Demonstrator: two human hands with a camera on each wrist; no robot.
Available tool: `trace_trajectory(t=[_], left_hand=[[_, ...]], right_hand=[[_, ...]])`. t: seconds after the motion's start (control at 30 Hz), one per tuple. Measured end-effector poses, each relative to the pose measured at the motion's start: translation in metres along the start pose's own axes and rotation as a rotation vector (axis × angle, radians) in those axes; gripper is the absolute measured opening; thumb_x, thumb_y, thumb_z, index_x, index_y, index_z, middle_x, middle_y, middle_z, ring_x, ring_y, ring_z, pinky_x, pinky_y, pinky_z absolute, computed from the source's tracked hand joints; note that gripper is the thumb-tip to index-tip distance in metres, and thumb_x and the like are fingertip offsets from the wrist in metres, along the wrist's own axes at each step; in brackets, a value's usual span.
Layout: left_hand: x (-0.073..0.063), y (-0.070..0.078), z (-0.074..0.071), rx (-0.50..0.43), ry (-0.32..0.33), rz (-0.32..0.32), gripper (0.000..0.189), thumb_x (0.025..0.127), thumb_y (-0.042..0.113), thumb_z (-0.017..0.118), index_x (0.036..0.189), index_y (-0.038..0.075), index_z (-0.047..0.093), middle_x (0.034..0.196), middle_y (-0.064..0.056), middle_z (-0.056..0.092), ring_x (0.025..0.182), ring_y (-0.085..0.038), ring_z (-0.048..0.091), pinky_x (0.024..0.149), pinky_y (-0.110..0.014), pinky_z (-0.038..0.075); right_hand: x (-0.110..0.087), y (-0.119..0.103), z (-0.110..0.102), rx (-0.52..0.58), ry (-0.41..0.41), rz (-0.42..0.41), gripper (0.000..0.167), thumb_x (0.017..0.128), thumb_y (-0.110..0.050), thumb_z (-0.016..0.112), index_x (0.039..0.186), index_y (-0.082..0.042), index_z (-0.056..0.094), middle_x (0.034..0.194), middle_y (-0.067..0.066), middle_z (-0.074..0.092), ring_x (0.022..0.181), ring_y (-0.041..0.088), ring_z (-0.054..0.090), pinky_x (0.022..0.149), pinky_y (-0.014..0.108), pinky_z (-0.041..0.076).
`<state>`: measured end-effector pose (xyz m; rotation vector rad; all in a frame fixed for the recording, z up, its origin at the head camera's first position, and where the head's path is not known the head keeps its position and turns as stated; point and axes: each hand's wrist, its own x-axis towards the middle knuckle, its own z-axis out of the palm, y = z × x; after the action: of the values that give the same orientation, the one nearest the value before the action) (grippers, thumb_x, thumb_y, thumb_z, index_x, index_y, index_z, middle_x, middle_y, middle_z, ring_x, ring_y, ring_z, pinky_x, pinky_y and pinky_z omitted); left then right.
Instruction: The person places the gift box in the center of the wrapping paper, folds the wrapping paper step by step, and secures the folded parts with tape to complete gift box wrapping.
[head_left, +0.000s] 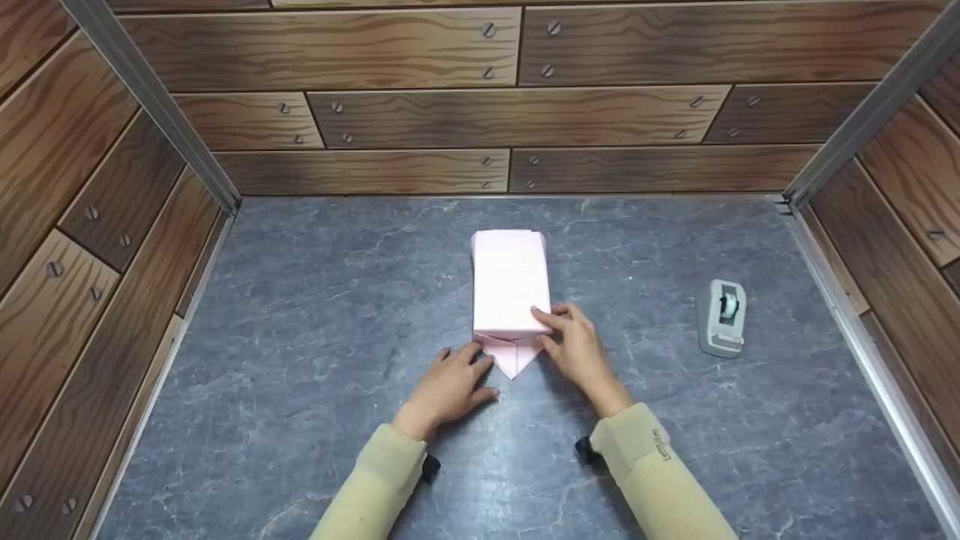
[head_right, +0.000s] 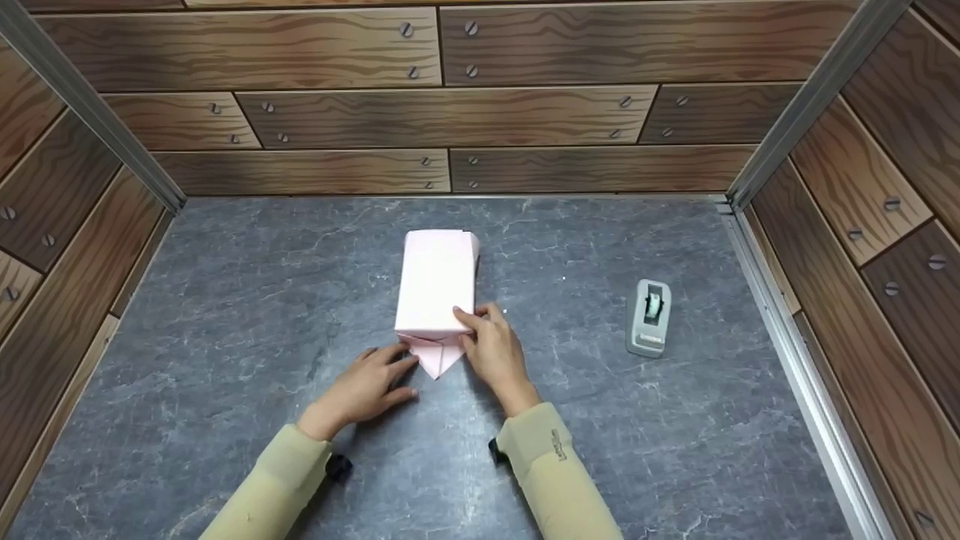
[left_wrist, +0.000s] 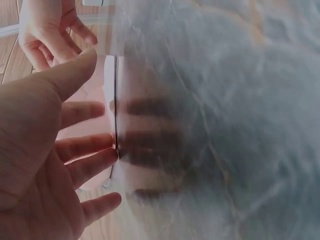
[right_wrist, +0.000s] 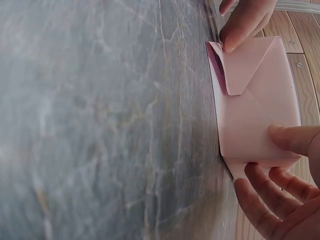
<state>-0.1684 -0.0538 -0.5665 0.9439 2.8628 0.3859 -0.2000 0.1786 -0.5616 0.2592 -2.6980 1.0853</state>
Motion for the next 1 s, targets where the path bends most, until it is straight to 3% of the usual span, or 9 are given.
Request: trace_trajectory(t=[0.2,0.4,0.57,0.7,0.77,0.9,1.0], left_hand=[[0.0,0.005,0.006,0.095,0.029,-0.031,0.059,0.094,0.052,0.058,0.134,0.008,0.059,0.142,-0.014,0.049,0.132,-0.029,0.044,0.107,-0.055,0.033],[-0.002,0.025,0.013,0.227,0.032,-0.033,0.07,0.092,0.06,0.053,0.135,0.005,0.058,0.143,-0.018,0.049,0.133,-0.033,0.044,0.107,-0.057,0.034],[-0.008,0.046,0.015,0.288,-0.027,0.044,0.073,0.093,0.063,0.049,0.137,0.005,0.057,0.145,-0.015,0.048,0.135,-0.03,0.043,0.108,-0.054,0.034],[-0.012,0.055,0.008,0.208,-0.089,0.145,0.063,0.095,0.056,0.053,0.137,0.01,0.058,0.145,-0.01,0.049,0.137,-0.026,0.041,0.108,-0.052,0.034],[-0.011,0.054,0.004,0.157,-0.089,0.184,0.055,0.095,0.05,0.058,0.135,0.012,0.06,0.142,-0.007,0.052,0.135,-0.024,0.044,0.108,-0.051,0.036],[-0.006,0.047,-0.003,0.125,0.01,0.205,0.036,0.094,0.037,0.065,0.121,0.013,0.067,0.124,-0.005,0.063,0.118,-0.023,0.057,0.102,-0.047,0.043],[0.002,0.039,-0.004,0.153,0.122,0.185,0.021,0.091,0.029,0.069,0.105,0.014,0.071,0.103,-0.002,0.065,0.097,-0.021,0.062,0.087,-0.041,0.05]], right_hand=[[0.0,-0.001,0.0,0.001,-0.003,0.01,0.046,0.082,-0.001,0.078,0.125,-0.016,0.069,0.115,0.015,0.058,0.105,0.033,0.059,0.088,0.044,0.05],[0.0,0.0,0.0,0.002,0.013,-0.016,0.047,0.08,0.0,0.079,0.124,-0.015,0.07,0.113,0.015,0.059,0.104,0.032,0.06,0.089,0.044,0.05],[-0.001,0.0,0.001,-0.002,0.012,-0.025,0.047,0.081,-0.001,0.079,0.125,-0.016,0.069,0.114,0.015,0.06,0.105,0.032,0.06,0.089,0.044,0.05],[-0.001,0.001,0.001,-0.005,0.016,-0.026,0.047,0.081,-0.001,0.079,0.124,-0.016,0.069,0.114,0.014,0.06,0.105,0.032,0.06,0.089,0.044,0.05],[-0.001,0.001,0.001,-0.008,0.021,-0.032,0.047,0.081,-0.001,0.079,0.124,-0.016,0.07,0.113,0.014,0.06,0.104,0.032,0.06,0.089,0.045,0.05],[-0.001,0.001,0.001,-0.007,0.029,-0.044,0.047,0.08,-0.001,0.08,0.123,-0.016,0.07,0.112,0.015,0.06,0.103,0.033,0.061,0.089,0.044,0.05],[-0.001,0.0,0.0,-0.006,0.022,-0.032,0.047,0.08,-0.001,0.08,0.123,-0.016,0.07,0.112,0.014,0.06,0.103,0.032,0.06,0.09,0.044,0.05]])
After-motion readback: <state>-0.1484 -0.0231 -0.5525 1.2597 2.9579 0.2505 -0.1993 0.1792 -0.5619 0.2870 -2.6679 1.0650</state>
